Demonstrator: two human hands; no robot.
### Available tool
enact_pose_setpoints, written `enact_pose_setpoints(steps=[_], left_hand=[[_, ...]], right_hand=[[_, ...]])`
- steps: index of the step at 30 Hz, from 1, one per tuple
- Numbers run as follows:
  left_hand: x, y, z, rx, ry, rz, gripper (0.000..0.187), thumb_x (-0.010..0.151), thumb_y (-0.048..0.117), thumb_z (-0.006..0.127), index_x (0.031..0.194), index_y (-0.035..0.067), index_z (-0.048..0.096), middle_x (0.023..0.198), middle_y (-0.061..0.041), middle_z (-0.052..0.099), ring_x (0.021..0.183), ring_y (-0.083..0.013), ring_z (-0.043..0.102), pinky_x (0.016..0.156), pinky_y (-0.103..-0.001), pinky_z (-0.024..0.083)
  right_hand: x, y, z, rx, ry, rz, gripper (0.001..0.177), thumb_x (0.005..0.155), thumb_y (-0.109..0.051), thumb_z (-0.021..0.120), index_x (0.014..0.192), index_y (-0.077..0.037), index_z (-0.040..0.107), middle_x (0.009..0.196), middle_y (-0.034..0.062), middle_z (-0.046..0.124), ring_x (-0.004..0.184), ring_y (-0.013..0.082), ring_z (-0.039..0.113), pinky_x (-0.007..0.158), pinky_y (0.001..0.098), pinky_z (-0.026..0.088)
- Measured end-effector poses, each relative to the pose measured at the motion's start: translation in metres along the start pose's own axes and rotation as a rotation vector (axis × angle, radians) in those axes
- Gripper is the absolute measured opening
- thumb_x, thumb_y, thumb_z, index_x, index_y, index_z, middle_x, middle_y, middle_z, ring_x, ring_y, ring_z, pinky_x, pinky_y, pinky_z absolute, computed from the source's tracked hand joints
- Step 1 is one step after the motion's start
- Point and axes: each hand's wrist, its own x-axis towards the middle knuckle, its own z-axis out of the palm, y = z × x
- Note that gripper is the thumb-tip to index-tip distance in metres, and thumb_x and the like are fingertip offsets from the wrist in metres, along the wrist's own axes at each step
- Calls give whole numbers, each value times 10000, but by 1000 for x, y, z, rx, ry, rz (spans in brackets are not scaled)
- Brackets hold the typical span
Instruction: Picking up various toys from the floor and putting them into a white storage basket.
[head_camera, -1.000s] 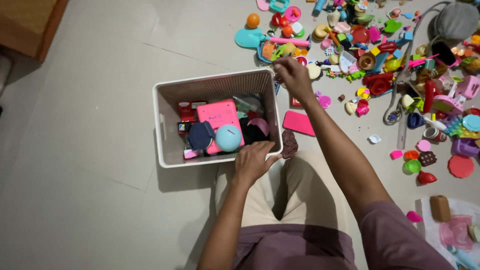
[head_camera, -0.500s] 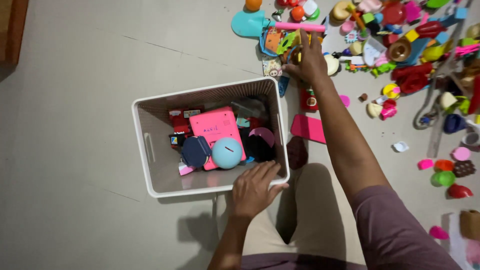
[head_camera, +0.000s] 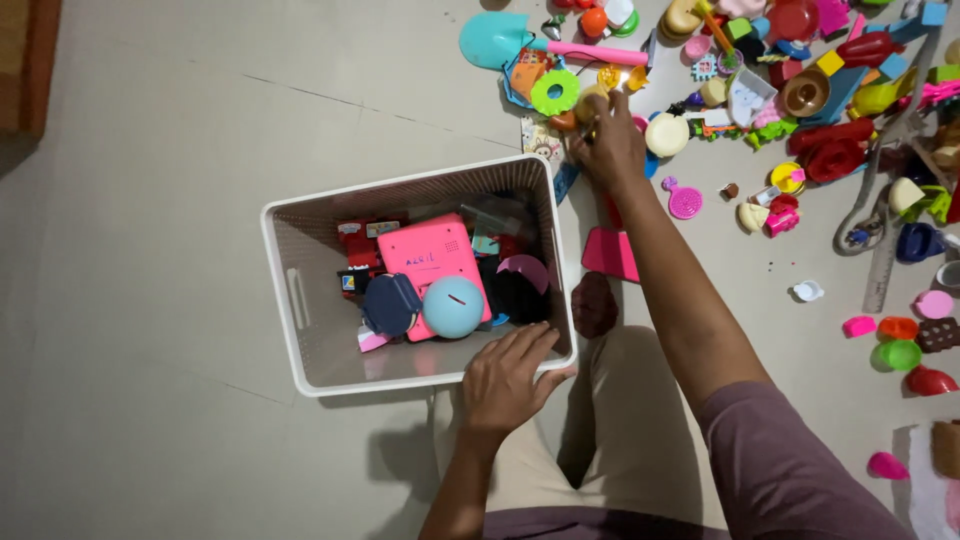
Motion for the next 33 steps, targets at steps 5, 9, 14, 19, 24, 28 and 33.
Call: enact_pose_setpoints(steps=[5, 9, 14, 19, 24, 28, 33], left_hand=[[-3, 3, -1, -12, 39, -7, 502, 841, 420, 803, 1188, 69, 713, 1258, -100, 717, 1163, -290, 673, 950, -416, 524], [-6, -2, 6, -13, 53, 5, 485, 845, 425, 797, 1176, 80, 718, 1245, -100, 720, 1156, -289, 674, 922, -421, 530], [-11, -3, 10, -3, 97, 13, 475, 839, 432, 794, 1161, 90, 727, 1221, -75, 728, 1118, -269, 686, 875, -420, 544], [-16, -8, 18, -16, 150, 38, 448, 836, 434, 797, 1126, 98, 737, 1168, -61, 737, 1074, -267, 695, 858, -416, 549], [-19, -7, 18, -81, 168, 41, 421, 835, 439, 788, 1093, 108, 756, 1098, -60, 745, 1031, -271, 701, 863, -416, 553], [-18, -10, 22, -50, 143, 26, 443, 829, 471, 767, 1084, 108, 760, 1087, -74, 749, 1014, -283, 701, 847, -428, 549], [-16, -4, 11, 119, -54, -90, 453, 856, 535, 746, 958, 96, 787, 948, -160, 745, 948, -351, 706, 823, -479, 553]], right_hand=[[-30, 10, -7, 18, -38, -7, 529, 852, -218, 813, 1310, -117, 570, 1345, 214, 528, 1074, 451, 636, 859, 518, 546], [-58, 19, -25, 103, 14, -64, 521, 863, -211, 827, 1311, -61, 607, 1234, 213, 558, 1053, 423, 643, 866, 491, 549], [-83, 28, -55, 304, 4, 118, 430, 853, -196, 816, 1227, -36, 678, 1025, 152, 667, 890, 293, 673, 805, 391, 569], [-88, 10, -112, 462, 37, 257, 407, 873, -181, 801, 1212, -17, 647, 981, 103, 698, 859, 183, 676, 745, 313, 565], [-82, -56, -174, 462, -58, 163, 402, 942, -186, 785, 1265, -9, 622, 1042, 125, 702, 934, 173, 694, 806, 304, 584], [-75, -138, -194, 519, -118, 51, 430, 923, -185, 784, 1279, -10, 619, 1024, 152, 714, 930, 205, 708, 778, 327, 588], [-73, -193, -147, 420, -265, -311, 473, 856, -183, 868, 1234, -32, 626, 1140, 164, 658, 1020, 279, 682, 841, 403, 588]])
